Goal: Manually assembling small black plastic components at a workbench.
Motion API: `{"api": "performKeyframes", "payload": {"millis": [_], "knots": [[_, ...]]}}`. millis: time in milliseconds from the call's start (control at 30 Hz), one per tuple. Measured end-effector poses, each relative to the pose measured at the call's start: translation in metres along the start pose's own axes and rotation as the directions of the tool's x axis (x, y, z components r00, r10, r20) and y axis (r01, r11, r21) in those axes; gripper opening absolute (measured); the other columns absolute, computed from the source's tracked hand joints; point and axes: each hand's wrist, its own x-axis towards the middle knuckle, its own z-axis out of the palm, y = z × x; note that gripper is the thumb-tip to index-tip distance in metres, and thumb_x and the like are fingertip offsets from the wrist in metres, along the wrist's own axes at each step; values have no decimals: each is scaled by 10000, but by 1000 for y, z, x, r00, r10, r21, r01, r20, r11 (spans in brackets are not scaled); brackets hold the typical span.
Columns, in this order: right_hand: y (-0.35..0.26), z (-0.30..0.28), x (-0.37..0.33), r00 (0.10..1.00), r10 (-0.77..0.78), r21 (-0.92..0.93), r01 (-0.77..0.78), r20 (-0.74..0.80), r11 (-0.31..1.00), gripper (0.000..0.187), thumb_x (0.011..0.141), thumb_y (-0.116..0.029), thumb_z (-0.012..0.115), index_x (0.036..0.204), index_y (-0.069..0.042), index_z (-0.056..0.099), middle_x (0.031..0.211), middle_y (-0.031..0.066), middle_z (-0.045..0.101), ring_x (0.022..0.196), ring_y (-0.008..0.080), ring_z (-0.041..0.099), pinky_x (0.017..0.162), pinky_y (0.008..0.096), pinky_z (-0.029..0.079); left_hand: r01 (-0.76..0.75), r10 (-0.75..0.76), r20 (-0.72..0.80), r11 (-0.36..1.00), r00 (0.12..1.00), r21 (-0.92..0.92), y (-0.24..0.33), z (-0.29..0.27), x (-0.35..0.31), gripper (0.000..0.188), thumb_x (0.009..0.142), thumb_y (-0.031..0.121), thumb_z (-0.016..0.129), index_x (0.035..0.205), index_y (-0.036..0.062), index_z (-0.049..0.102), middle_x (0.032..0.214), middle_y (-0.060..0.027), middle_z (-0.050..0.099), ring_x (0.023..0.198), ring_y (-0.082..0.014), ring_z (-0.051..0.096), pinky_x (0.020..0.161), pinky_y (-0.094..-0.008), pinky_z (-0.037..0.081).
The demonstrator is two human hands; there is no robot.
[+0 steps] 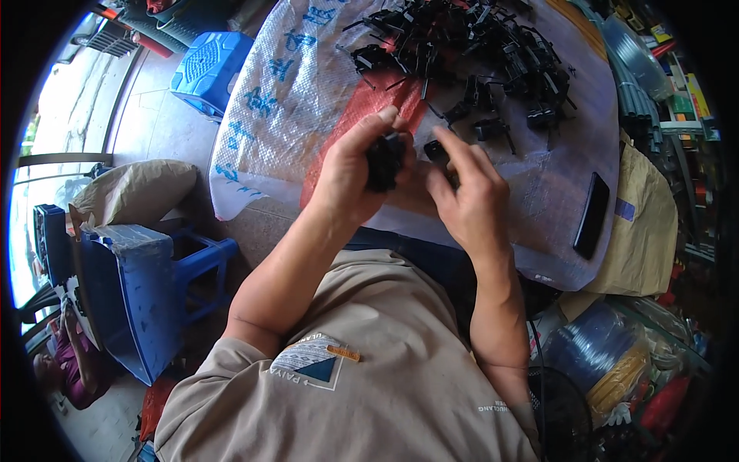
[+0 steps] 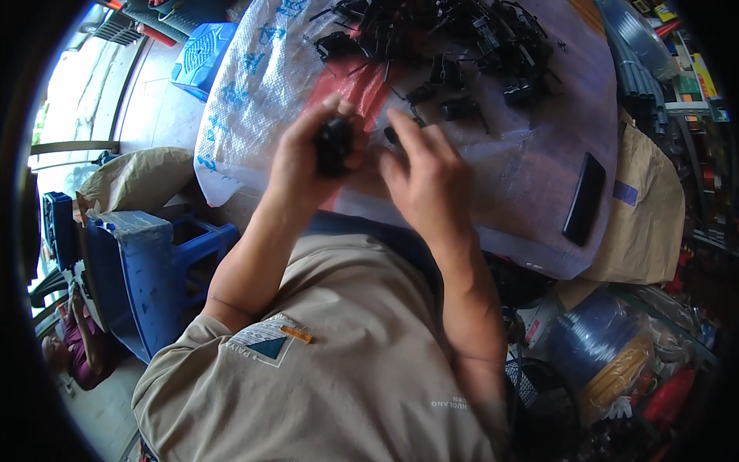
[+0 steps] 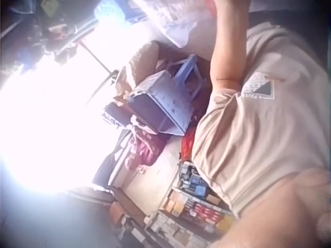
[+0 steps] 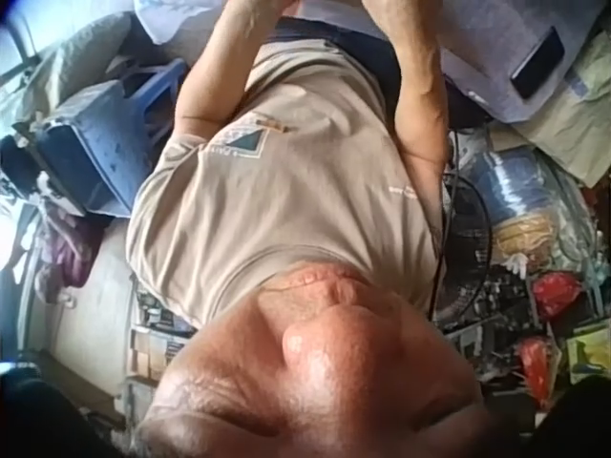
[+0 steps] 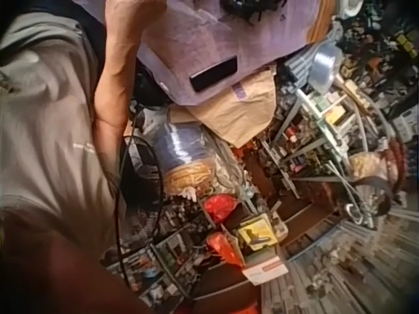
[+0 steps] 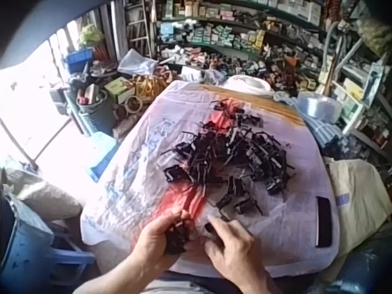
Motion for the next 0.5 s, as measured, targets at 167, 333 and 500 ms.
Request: {"api": "performKeyframes", "payload": {"millis": [167,333,500], "knots": [[11,10,-5,996,81,-166,-73,44,983,228,820,-88,659,1043,-61,619,889,152,602,777,350,621,672,401,498,-12,14,13,995,1000,-102,15,1,3,135,831,101,584,950,36,583,950,-129,629,861,-280,634,761,-436,575],[13,-30,-20,925,379,266,-362,-14,893,308,801,5,672,1088,-17,565,855,125,625,711,188,625,631,311,506,24,-19,70,997,997,-79,10,-5,9,140,823,102,603,950,50,574,937,-116,627,863,-253,620,750,-446,571],[36,-56,-29,918,389,490,-306,-76,816,166,899,-72,635,1046,5,633,936,57,629,720,102,578,636,213,454,69,-125,247,972,961,223,0,7,14,149,854,48,608,999,18,595,929,-105,662,767,-193,635,670,-364,571]]}}
